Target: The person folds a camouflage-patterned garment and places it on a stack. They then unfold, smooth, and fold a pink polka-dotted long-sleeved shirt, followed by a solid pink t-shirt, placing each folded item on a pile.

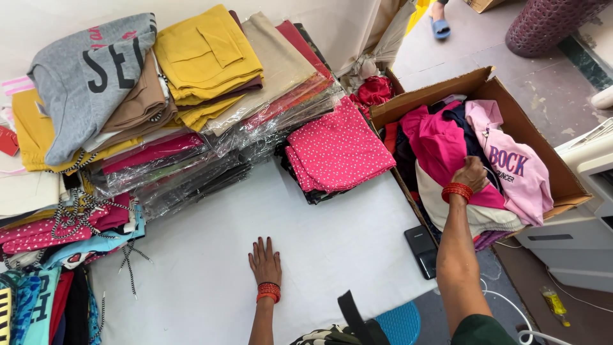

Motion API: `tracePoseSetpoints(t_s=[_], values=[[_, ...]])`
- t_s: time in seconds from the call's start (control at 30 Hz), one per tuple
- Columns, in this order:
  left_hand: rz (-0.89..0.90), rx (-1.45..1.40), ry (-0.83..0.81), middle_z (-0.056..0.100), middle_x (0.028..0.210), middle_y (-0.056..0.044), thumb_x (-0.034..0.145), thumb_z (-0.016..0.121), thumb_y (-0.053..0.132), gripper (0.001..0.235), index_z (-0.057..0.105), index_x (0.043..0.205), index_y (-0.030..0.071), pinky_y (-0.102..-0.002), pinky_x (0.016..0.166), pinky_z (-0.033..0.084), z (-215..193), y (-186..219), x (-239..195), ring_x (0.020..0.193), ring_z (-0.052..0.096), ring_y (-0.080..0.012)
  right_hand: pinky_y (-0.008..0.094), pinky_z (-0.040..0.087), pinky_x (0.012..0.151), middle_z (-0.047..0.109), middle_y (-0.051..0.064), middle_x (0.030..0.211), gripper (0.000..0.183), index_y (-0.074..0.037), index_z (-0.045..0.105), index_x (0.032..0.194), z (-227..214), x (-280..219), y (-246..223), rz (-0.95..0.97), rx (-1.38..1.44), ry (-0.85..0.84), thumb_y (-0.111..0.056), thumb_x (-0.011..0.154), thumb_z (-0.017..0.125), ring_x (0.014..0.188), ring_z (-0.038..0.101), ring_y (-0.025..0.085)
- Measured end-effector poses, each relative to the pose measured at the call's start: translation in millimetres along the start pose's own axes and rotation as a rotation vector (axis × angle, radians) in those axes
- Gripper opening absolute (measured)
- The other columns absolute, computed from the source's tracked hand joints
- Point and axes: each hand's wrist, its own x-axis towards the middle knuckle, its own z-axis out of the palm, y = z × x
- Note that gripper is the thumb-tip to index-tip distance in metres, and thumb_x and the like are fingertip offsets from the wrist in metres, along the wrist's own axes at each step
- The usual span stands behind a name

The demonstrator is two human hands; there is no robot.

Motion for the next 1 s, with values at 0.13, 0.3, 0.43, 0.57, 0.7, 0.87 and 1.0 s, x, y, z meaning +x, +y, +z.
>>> tracePoseSetpoints(t_s=[0.13, 0.3, 0.43, 0.57, 0.7, 0.87, 1.0], values=[[0.003, -0.012, -0.020, 0.021, 0.168, -0.008, 0.105, 0.041, 0.034, 0.056, 0.033, 0.157, 0.018, -0.050, 0.125, 0.011, -5, 2, 1, 0.155, 0.017, -0.0281, 0.050, 0.043, 0.071, 0.073, 0.010, 0.091, 0.019, -0.013, 0.073, 0.096, -38, 33, -15, 0.058, 0.101, 0.065, -0.026, 0.108, 0.064, 0.082, 0.065, 0.035], [0.010, -0.028, -0.063, 0.020, 0.168, -0.009, 0.105, 0.040, 0.034, 0.055, 0.033, 0.158, 0.018, -0.050, 0.126, 0.010, -9, -2, -3, 0.155, 0.016, -0.0281, 0.049, 0.045, 0.067, 0.064, 0.014, 0.075, 0.030, -0.011, 0.070, 0.094, -99, 85, -53, 0.081, 0.303, 0.357, -0.033, 0.110, 0.057, 0.073, 0.057, 0.037], [0.022, -0.032, -0.071, 0.019, 0.168, -0.009, 0.105, 0.041, 0.033, 0.056, 0.032, 0.158, 0.018, -0.050, 0.125, 0.008, -1, -10, -9, 0.155, 0.014, -0.0279, 0.041, 0.052, 0.084, 0.064, 0.013, 0.094, 0.031, -0.004, 0.057, 0.102, -109, 126, -61, 0.143, 0.817, 0.515, -0.032, 0.112, 0.048, 0.090, 0.066, 0.029], [-0.010, -0.047, -0.121, 0.018, 0.168, -0.008, 0.102, 0.047, 0.033, 0.058, 0.034, 0.157, 0.019, -0.051, 0.125, 0.007, 0, -7, -16, 0.156, 0.013, -0.0279, 0.042, 0.051, 0.102, 0.059, 0.015, 0.109, 0.030, 0.001, 0.054, 0.116, -169, 120, -99, 0.033, 1.166, 0.605, -0.026, 0.117, 0.041, 0.105, 0.064, 0.027], [-0.043, -0.434, -0.230, 0.042, 0.156, -0.008, 0.099, 0.060, 0.041, 0.054, 0.051, 0.147, 0.019, -0.049, 0.122, 0.030, 38, -29, -11, 0.147, 0.040, -0.0292, 0.045, 0.054, 0.110, 0.058, 0.018, 0.129, 0.031, 0.003, 0.051, 0.135, -276, 39, -177, -0.052, 1.517, 0.487, -0.021, 0.118, 0.042, 0.120, 0.065, 0.027], [-0.139, -1.652, -0.611, 0.060, 0.139, -0.011, 0.102, 0.052, 0.047, 0.055, 0.051, 0.145, 0.013, -0.046, 0.105, 0.049, -65, -8, -26, 0.125, 0.060, -0.0269, 0.039, 0.051, 0.117, 0.049, 0.016, 0.154, 0.040, -0.005, 0.041, 0.156, -297, -141, -224, -0.225, 1.357, 0.088, -0.013, 0.117, 0.045, 0.139, 0.056, 0.026], [-0.365, -2.029, -0.552, 0.062, 0.133, -0.013, 0.099, 0.054, 0.048, 0.054, 0.054, 0.140, 0.013, -0.051, 0.104, 0.052, -89, -31, -65, 0.121, 0.062, -0.0304, 0.039, 0.064, 0.095, 0.047, 0.013, 0.145, 0.026, -0.014, 0.038, 0.127, -450, -198, -338, -0.209, 2.132, -1.266, -0.014, 0.103, 0.046, 0.130, 0.063, 0.026]])
